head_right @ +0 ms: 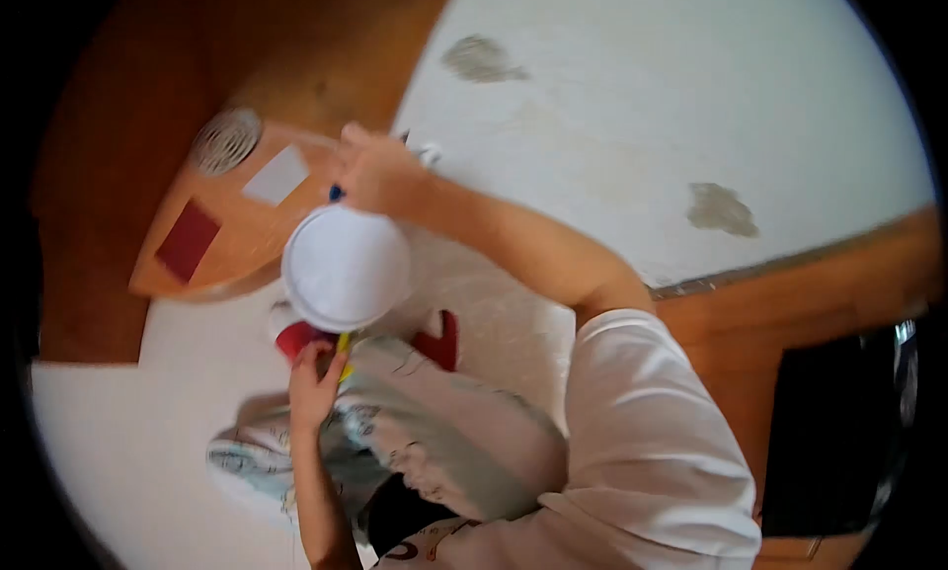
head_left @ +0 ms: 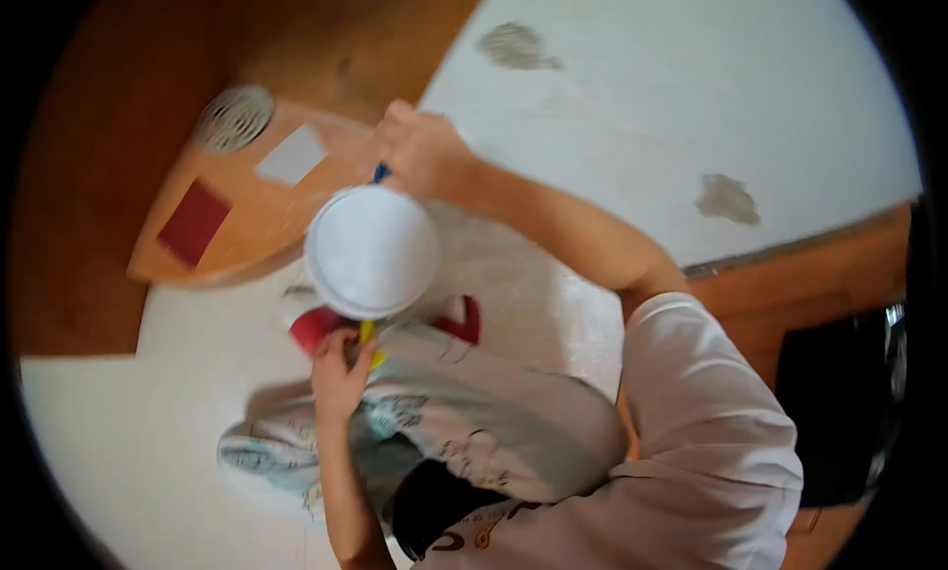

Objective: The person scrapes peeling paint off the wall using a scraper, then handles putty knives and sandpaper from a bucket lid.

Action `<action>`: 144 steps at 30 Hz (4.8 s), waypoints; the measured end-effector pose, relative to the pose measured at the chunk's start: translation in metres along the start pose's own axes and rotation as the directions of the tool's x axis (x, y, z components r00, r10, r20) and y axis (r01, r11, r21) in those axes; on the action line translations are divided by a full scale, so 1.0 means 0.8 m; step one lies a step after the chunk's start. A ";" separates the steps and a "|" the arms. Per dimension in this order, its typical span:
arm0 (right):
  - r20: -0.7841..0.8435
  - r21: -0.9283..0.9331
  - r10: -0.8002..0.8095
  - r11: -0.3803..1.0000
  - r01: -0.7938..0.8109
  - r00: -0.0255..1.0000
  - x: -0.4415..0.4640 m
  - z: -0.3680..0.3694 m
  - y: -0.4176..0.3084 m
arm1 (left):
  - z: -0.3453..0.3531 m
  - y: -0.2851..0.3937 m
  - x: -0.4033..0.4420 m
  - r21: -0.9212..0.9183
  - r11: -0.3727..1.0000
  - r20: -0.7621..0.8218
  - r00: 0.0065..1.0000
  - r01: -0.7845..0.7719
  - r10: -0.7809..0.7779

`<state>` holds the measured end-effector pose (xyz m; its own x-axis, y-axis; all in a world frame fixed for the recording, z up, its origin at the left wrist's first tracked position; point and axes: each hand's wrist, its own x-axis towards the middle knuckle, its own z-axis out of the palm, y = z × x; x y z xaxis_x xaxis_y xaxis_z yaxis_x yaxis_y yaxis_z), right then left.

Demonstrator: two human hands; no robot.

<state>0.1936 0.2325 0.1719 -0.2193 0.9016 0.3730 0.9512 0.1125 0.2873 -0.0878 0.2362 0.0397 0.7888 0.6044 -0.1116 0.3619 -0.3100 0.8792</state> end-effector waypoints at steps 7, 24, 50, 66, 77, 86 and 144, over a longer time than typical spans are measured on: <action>0.179 -0.129 0.795 0.603 -0.787 0.580 -0.180 -0.120 -0.021 | -0.013 -0.009 -0.021 0.082 0.991 0.150 0.984 -0.110 0.097; -0.200 0.032 0.815 0.560 -0.828 0.544 -0.330 -0.321 0.086 | 0.033 0.129 -0.029 0.125 0.886 -0.085 0.884 -0.448 0.459; -0.021 -0.284 0.713 0.668 -0.688 0.701 -0.347 -0.290 0.102 | 0.175 0.094 0.015 0.204 0.835 0.055 0.857 -0.511 0.512; -0.219 -0.274 0.613 0.708 -0.651 0.759 -0.320 -0.347 0.133 | 0.169 0.089 -0.001 0.240 0.813 -0.018 0.835 -0.531 0.550; -0.021 -0.293 0.689 0.688 -0.664 0.724 -0.341 -0.323 0.103 | 0.156 0.070 -0.018 0.261 0.805 -0.121 0.809 -0.533 0.575; -0.338 -0.250 0.627 0.659 -0.709 0.702 -0.354 -0.335 0.118 | 0.158 0.072 -0.012 0.268 0.801 -0.107 0.810 -0.535 0.577; -0.161 -0.119 0.826 0.526 -0.842 0.539 -0.479 -0.257 0.093 | 0.146 0.056 -0.034 0.183 0.886 -0.262 0.848 -0.425 0.461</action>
<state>0.3042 -0.1907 0.2317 0.6327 0.5120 0.5810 0.6596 -0.7494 -0.0579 -0.0347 0.1204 0.0278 0.7053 0.5619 0.4323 0.0763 -0.6664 0.7417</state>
